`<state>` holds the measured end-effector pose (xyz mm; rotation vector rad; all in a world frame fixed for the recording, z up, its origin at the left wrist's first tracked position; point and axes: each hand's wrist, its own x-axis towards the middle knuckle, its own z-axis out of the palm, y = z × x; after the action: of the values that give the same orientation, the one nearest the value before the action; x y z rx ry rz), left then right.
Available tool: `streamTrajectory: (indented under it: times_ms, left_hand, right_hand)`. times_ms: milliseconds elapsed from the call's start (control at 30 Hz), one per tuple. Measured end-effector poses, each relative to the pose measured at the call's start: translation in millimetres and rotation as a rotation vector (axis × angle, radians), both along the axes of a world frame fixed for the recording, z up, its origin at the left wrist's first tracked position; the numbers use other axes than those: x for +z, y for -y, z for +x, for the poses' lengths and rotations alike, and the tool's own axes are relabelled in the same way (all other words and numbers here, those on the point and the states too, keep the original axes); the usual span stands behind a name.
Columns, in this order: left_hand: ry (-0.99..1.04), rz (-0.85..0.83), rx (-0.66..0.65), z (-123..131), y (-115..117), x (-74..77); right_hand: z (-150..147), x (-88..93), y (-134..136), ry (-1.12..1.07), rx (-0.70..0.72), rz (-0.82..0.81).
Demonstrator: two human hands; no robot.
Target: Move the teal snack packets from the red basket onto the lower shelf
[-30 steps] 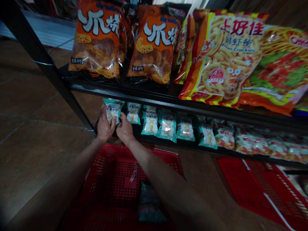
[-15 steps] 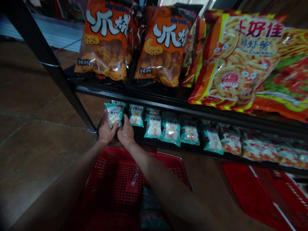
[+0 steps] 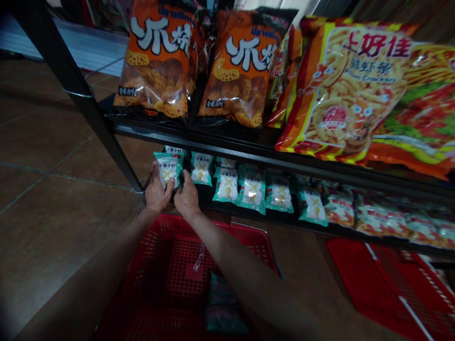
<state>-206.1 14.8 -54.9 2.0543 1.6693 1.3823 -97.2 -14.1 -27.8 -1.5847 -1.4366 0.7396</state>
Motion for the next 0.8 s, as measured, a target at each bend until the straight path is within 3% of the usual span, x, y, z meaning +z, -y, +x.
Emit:
streamTrajectory:
  times_ms: [167, 300, 433, 500, 567, 633, 700, 767, 800]
  left_hand:
    - [-0.027, 0.040, 0.027, 1.3, 4.0, 3.6]
    - [-0.031, 0.156, 0.004, 10.1, 13.0, 19.0]
    - [-0.045, 0.247, -0.126, 34.5, 38.9, 39.1]
    - [-0.025, 0.207, -0.188, 50.0, 60.9, 41.8]
    - [-0.007, 0.097, -0.310, 64.4, 88.8, 35.5]
    - [-0.035, -0.124, -0.473, 75.4, 121.1, 20.4]
    - [-0.122, -0.486, -0.553, 80.9, 156.1, -0.9]
    - [-0.317, -0.957, -0.494, 79.8, 191.8, -24.4]
    - [-0.383, -1.075, -0.465, 76.9, 209.2, -35.6]
  right_hand:
    - [0.1, -4.3, 1.5, -0.027, -0.010, 0.028]
    - [2.6, -0.3, 10.4, -0.055, -0.043, 0.052]
    - [15.5, 6.2, 41.5, -0.099, -0.120, 0.145]
    - [27.4, 3.3, 66.4, -0.138, -0.188, 0.163]
    - [42.0, -6.8, 96.2, -0.130, -0.226, 0.136]
    - [57.9, -23.5, 130.0, -0.028, -0.234, 0.023]
    - [74.3, -43.6, 167.1, 0.184, -0.220, -0.233]
    - [90.9, -62.6, 205.6, 0.475, -0.147, -0.592]
    - [99.1, -70.4, 224.3, 0.513, -0.133, -0.679]
